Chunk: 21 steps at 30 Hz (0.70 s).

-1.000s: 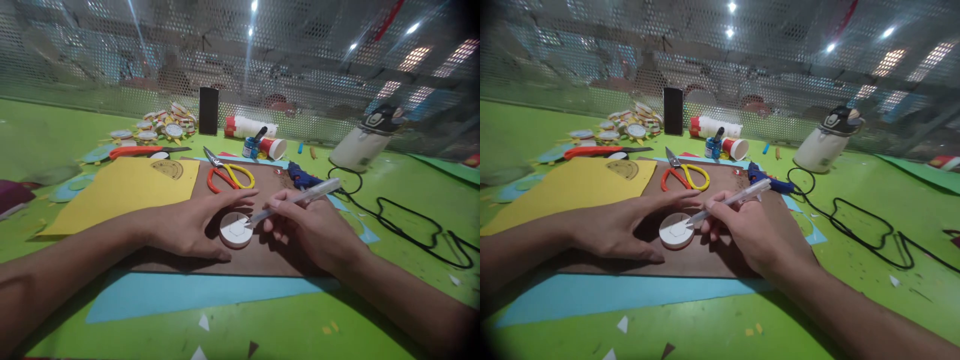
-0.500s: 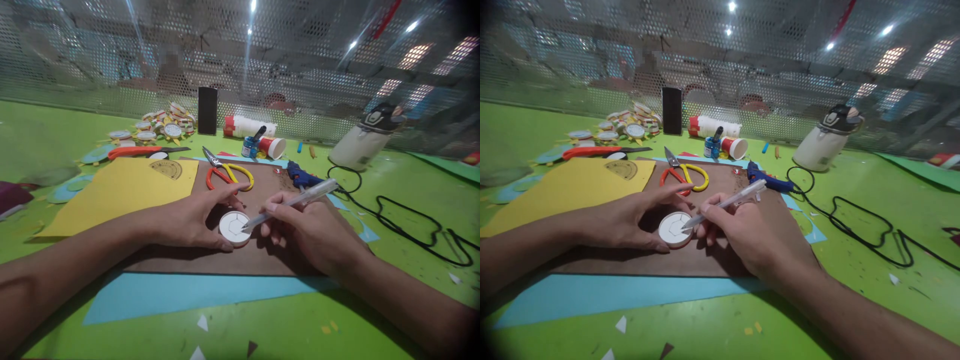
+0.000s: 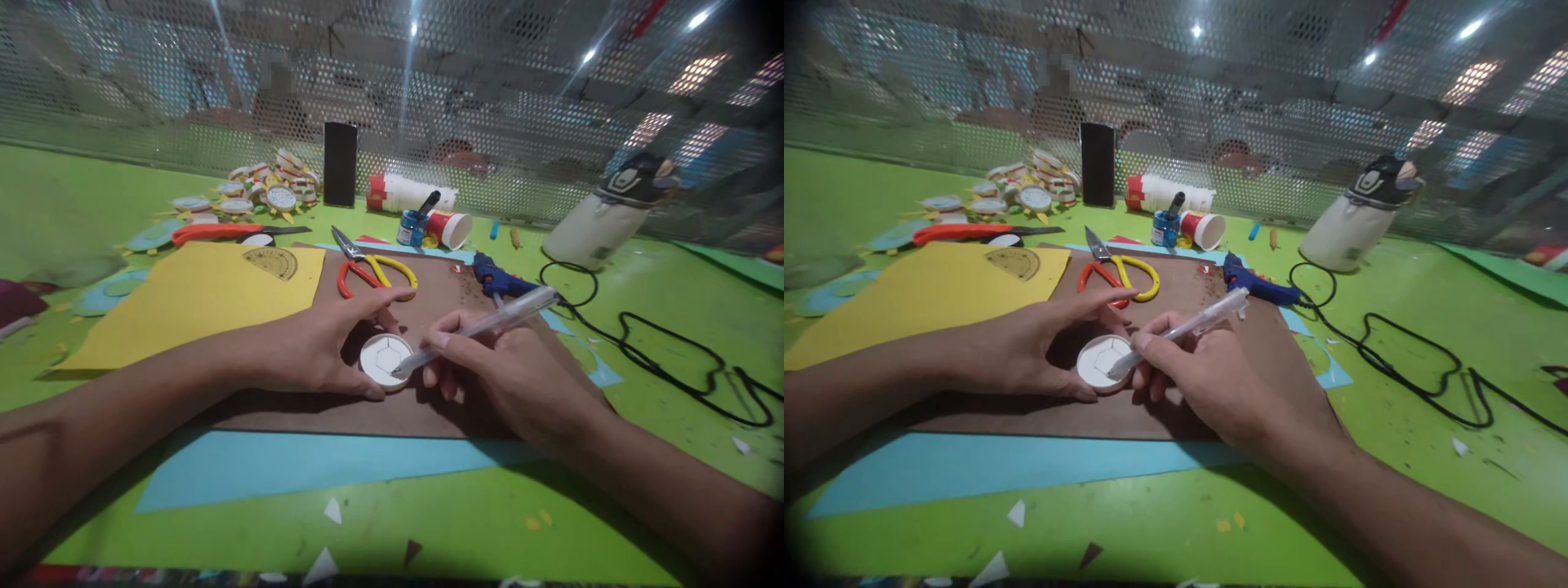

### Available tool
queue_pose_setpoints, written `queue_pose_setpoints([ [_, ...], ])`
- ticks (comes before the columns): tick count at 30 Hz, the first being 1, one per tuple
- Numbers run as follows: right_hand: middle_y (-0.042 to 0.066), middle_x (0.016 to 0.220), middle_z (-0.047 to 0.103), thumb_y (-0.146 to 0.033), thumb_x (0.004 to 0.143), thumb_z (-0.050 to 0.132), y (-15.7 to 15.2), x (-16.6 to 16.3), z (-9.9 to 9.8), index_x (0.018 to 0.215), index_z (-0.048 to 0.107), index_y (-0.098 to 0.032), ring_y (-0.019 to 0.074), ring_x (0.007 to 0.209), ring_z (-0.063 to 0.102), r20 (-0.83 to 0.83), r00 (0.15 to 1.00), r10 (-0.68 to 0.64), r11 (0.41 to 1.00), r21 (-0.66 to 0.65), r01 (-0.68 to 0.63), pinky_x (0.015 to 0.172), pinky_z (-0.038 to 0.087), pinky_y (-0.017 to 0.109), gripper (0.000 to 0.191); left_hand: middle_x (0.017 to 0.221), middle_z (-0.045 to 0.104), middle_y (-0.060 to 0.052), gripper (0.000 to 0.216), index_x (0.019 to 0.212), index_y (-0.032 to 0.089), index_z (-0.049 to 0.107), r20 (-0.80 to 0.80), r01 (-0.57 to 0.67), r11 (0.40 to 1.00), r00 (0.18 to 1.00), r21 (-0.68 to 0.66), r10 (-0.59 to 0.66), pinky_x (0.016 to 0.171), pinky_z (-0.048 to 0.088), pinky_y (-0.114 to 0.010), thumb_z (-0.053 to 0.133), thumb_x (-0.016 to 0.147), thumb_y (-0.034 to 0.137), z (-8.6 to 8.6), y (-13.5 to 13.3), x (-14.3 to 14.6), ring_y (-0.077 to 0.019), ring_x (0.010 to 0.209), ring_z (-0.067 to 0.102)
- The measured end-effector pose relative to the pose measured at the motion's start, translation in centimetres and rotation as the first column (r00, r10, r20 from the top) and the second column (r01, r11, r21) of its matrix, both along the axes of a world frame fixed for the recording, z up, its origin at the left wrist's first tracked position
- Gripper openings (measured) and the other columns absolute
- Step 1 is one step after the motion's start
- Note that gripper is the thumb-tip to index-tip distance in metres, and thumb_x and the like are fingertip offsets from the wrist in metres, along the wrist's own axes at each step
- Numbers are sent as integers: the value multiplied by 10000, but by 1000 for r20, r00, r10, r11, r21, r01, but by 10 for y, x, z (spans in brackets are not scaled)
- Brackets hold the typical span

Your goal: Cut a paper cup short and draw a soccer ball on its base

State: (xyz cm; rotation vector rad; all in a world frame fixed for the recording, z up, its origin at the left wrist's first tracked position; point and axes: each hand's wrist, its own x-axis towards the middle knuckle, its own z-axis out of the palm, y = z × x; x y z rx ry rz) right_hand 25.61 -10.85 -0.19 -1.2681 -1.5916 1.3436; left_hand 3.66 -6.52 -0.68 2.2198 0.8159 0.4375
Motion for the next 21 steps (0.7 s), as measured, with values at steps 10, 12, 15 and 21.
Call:
queue_pose_setpoints([
  [10,7,633,685,-386,902,588,-1,0,0,763,600,-180,94,527,578,15,1000,4,1000,-4,-4,538,428,220,249,1256,590,-74,921,1485,258,245,5,-4,1000,1000,-7,4,1008,428,-401,745,713,285,1,-1,1,-245,1153,569],
  [12,6,634,684,-386,902,585,-1,-1,1,764,601,-182,94,535,574,23,1000,2,1000,-3,-2,546,432,220,247,1260,586,-73,919,1487,251,241,0,-5,1000,1000,-14,5,1002,431,-392,742,718,284,2,-1,1,-241,1149,570],
  [15,6,643,683,-370,900,589,-1,-1,1,770,595,-182,94,533,564,19,1000,-8,1000,-7,8,547,438,222,229,1267,580,-74,922,1490,238,237,-5,-6,1000,1000,-13,6,1001,429,-381,743,720,279,2,-1,2,-235,1149,565],
  [21,5,621,674,-348,896,595,0,-2,3,745,591,-178,94,514,562,-4,1000,2,1000,-7,-2,532,424,223,228,1268,580,-75,926,1492,247,233,-1,0,1000,1000,-13,0,1009,427,-382,744,720,288,2,-1,1,-236,1155,564],
])
